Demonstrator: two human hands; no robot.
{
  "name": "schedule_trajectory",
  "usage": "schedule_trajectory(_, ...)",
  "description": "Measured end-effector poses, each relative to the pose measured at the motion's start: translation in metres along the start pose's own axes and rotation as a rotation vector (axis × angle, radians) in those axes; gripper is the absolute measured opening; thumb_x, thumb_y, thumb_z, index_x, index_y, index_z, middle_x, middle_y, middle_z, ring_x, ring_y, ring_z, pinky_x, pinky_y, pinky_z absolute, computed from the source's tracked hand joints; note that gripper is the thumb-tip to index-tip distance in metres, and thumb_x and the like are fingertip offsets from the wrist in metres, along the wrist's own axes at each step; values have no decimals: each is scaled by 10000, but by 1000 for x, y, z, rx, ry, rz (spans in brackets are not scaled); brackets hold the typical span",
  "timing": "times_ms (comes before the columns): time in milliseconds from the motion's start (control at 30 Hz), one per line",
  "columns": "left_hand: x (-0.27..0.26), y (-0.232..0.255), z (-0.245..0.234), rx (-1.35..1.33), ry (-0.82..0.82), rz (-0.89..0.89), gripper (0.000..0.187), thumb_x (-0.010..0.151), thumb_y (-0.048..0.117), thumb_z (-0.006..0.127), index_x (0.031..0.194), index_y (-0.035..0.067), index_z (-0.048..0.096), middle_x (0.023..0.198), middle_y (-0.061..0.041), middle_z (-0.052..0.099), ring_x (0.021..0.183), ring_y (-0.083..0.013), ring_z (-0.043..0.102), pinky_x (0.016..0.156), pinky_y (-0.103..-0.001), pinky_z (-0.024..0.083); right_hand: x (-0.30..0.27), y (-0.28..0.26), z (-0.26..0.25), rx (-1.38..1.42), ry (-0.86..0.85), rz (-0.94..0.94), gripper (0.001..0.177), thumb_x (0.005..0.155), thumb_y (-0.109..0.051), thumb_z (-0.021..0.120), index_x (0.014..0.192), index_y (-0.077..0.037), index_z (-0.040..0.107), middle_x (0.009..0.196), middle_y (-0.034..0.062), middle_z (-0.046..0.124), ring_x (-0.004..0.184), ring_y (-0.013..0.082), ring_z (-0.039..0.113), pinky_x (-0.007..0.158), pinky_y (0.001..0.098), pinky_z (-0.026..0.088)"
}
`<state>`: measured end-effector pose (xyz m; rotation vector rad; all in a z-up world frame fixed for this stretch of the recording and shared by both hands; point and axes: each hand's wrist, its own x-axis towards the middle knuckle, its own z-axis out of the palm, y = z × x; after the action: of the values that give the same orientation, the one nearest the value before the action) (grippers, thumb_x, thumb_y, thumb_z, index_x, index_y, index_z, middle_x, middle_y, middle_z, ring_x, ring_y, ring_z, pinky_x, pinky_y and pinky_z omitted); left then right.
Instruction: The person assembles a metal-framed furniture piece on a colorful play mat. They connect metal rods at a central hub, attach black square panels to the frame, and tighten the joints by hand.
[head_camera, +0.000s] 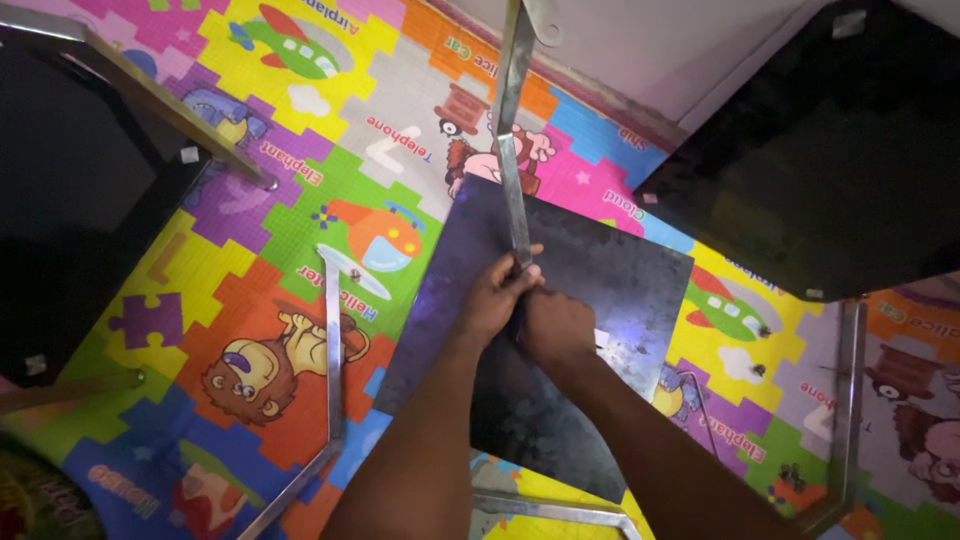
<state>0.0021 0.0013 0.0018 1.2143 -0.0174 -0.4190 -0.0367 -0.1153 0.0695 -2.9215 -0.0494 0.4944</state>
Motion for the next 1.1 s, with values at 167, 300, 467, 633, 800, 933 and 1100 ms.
schedule_trajectory(167, -5, 0, 5, 136, 66, -26, 324, 950, 184, 716, 1256, 79, 693, 958, 6, 682, 912, -99, 656, 860, -265, 532, -7, 3, 16, -14, -15, -51, 226, 894, -207, 616, 1073, -72, 643, 910, 153, 747, 831, 358, 744, 722, 509, 584)
schedule_trajectory(300, -8, 8, 6, 240, 64, -6, 328, 956, 185, 730, 1263, 75, 700, 968, -2, 692, 924, -98, 639, 850, -272, 522, -14, 2, -2, 169, -21, 178, 334, 899, -304, 637, 1090, -30, 626, 872, 207, 728, 821, 408, 724, 733, 522, 574)
schedule_trajectory(467, -7, 9, 7, 136, 31, 0, 332, 963, 196, 723, 1262, 55, 691, 962, -21, 685, 927, -117, 676, 866, -282, 538, -24, 3, -24, 202, -36, 271, 401, 912, -449, 648, 1027, -66, 672, 914, 223, 716, 858, 421, 717, 755, 517, 574)
schedule_trajectory(633, -6, 8, 7, 98, 25, -1, 330, 969, 188, 714, 1265, 46, 687, 992, -18, 689, 945, -120, 685, 885, -278, 538, -26, 0, -9, 286, 58, 222, 255, 951, -296, 590, 986, -58, 675, 938, 200, 739, 903, 422, 714, 781, 542, 553)
schedule_trajectory(800, -7, 7, 6, 105, 25, -15, 351, 951, 195, 727, 1265, 43, 683, 968, -25, 681, 935, -127, 686, 881, -283, 531, -19, 8, 9, 170, 147, 27, 269, 844, -207, 640, 1031, -15, 642, 877, 208, 707, 812, 412, 703, 736, 526, 557)
schedule_trajectory(933, -6, 5, 5, 128, 24, 7, 350, 949, 200, 729, 1259, 44, 682, 961, -37, 695, 944, -128, 678, 906, -285, 524, -14, 16, 6, 68, 199, -247, 228, 799, -199, 679, 947, -30, 642, 868, 177, 694, 829, 376, 698, 751, 506, 554)
schedule_trajectory(1100, -3, 3, 5, 130, 32, 3, 349, 954, 192, 719, 1268, 46, 681, 961, -29, 684, 936, -122, 667, 892, -287, 524, -13, 25, -8, 154, 64, -206, 306, 739, -168, 716, 997, -25, 638, 907, 178, 696, 861, 378, 690, 764, 490, 549)
